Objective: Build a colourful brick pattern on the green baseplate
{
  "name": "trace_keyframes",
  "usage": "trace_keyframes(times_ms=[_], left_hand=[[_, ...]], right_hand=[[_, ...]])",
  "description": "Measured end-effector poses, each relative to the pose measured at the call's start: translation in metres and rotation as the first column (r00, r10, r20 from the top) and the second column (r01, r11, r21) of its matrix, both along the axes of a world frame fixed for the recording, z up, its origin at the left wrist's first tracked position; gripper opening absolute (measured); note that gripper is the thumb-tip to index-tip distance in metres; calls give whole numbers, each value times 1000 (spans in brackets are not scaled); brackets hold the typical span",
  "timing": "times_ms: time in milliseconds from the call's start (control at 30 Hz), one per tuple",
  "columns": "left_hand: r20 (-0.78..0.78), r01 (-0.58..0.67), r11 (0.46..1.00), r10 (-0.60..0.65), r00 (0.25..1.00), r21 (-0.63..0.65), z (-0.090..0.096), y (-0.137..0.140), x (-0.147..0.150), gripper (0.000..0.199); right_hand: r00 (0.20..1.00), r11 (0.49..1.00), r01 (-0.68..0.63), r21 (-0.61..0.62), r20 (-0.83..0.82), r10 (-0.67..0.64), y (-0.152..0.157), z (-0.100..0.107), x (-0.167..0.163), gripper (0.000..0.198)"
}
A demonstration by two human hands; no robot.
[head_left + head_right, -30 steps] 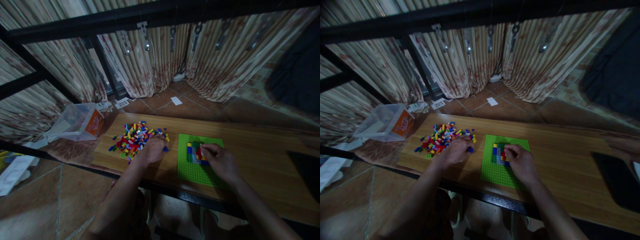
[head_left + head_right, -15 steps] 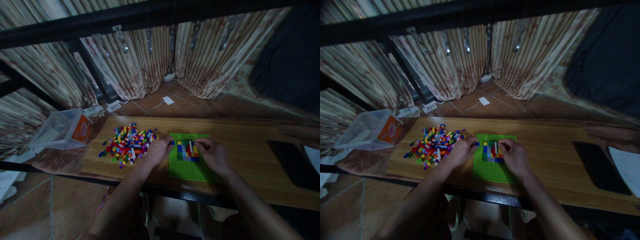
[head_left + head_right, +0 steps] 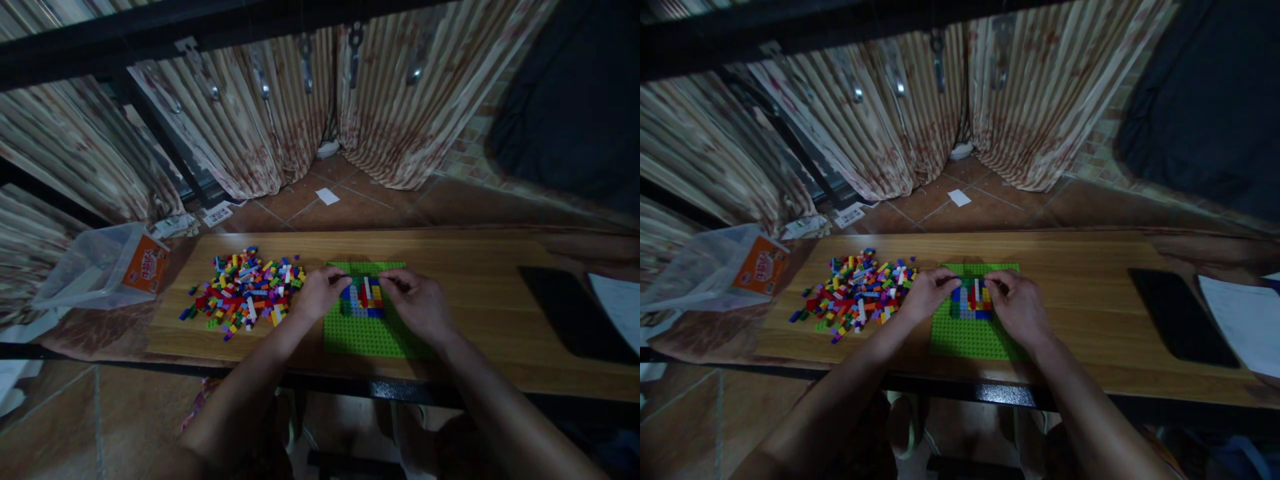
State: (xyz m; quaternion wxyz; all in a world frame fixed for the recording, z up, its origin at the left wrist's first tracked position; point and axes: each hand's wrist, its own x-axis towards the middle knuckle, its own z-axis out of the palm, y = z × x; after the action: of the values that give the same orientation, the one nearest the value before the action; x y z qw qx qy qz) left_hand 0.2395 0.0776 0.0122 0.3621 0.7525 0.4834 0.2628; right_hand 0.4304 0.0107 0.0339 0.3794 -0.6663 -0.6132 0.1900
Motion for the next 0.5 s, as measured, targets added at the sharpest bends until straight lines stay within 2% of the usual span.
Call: trace_keyframes(times_ms=[367,500], left_hand=[[-9,-11,999,11,1000,-51,-4,4,-2,23],[36,8,996,-4,999,-90,-6,4,-3,24]], right_hand=[[1000,999,-29,33,8,29,2,-4,1,20],[999,998,-49,26,10,49,2,-7,0,20]])
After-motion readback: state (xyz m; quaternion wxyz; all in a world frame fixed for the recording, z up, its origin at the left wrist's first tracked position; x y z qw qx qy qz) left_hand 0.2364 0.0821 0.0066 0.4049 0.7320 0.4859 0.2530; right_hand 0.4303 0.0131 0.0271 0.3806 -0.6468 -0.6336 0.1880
